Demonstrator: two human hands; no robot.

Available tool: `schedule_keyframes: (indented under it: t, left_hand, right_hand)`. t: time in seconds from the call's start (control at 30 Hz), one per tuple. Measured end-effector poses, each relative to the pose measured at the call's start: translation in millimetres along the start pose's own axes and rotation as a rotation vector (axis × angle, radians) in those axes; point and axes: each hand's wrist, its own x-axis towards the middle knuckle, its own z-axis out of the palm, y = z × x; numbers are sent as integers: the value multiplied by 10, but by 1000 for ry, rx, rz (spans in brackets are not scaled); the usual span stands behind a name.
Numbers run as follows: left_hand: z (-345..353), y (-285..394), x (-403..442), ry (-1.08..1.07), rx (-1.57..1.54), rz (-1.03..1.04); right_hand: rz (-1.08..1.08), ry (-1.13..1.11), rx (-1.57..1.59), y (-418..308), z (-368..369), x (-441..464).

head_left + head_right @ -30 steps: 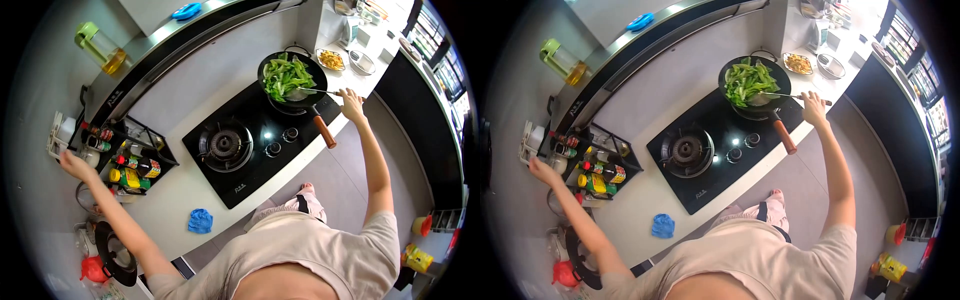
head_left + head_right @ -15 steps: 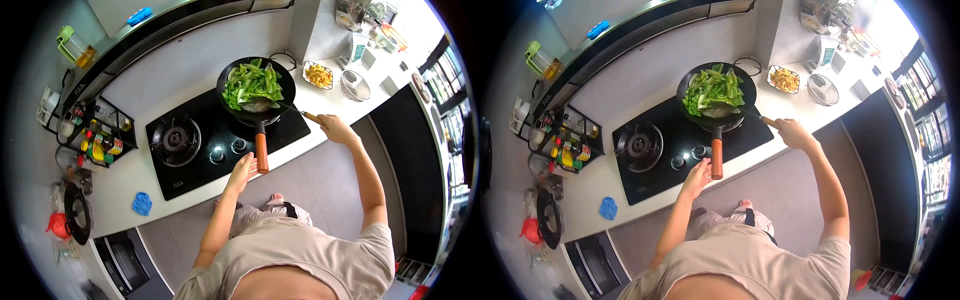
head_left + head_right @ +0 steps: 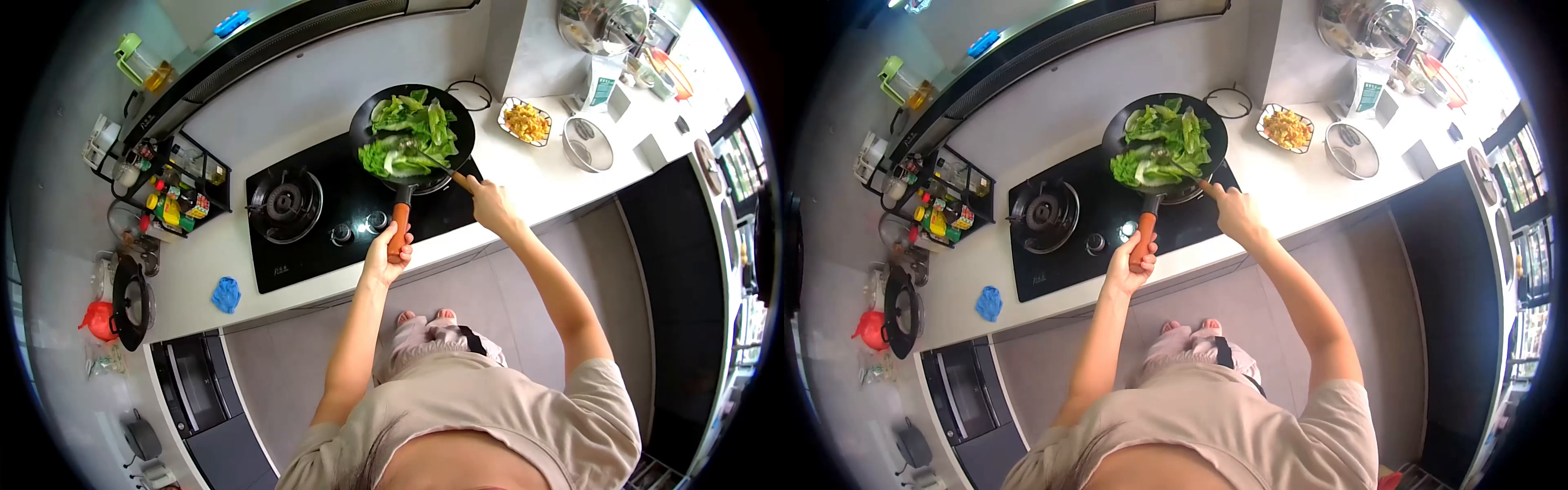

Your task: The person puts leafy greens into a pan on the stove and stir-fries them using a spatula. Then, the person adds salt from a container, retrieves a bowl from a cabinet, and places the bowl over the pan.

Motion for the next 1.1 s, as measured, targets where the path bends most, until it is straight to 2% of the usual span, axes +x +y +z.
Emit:
schedule_keyframes:
  t: [0.1, 0.27, 0.33, 0.47, 0.53, 0.67, 0.8, 0.87, 0.9, 1.03, 1.1]
  left_hand:
    - [-46, -27, 12, -1, -8, 2]
    - [-87, -19, 53, -7, -32, -14]
    - [-90, -12, 54, -8, -39, -25]
    - [-81, -22, 56, -28, -26, -21]
    - [-94, -22, 58, -52, -30, -10]
    - [-63, -1, 44, -21, -48, -27]
    - [-53, -3, 43, -9, -28, -13]
    - [-53, -11, 46, -10, -22, -12]
    - [-59, -14, 50, -10, -21, -14]
    - [-44, 3, 23, 11, -22, -15]
    - [-53, -8, 31, 8, -27, -8]
  right_hand:
    - [14, 19, -66, 82, -167, -15]
    - [50, 106, -14, -147, 336, 319]
    - [30, 25, 1, -273, 19, 182]
    - [-77, 221, 135, -52, -643, -263]
    - [42, 89, -15, -133, -1237, -624]
    - [50, 9, -203, 36, -1408, -831]
    - [-4, 27, -73, 109, -650, -498]
    - [-11, 167, 268, 150, -125, -222]
    - [53, 147, 279, 96, -76, -132]
    - [62, 260, 300, 57, -49, 22]
    - [91, 230, 293, 5, -185, 141]
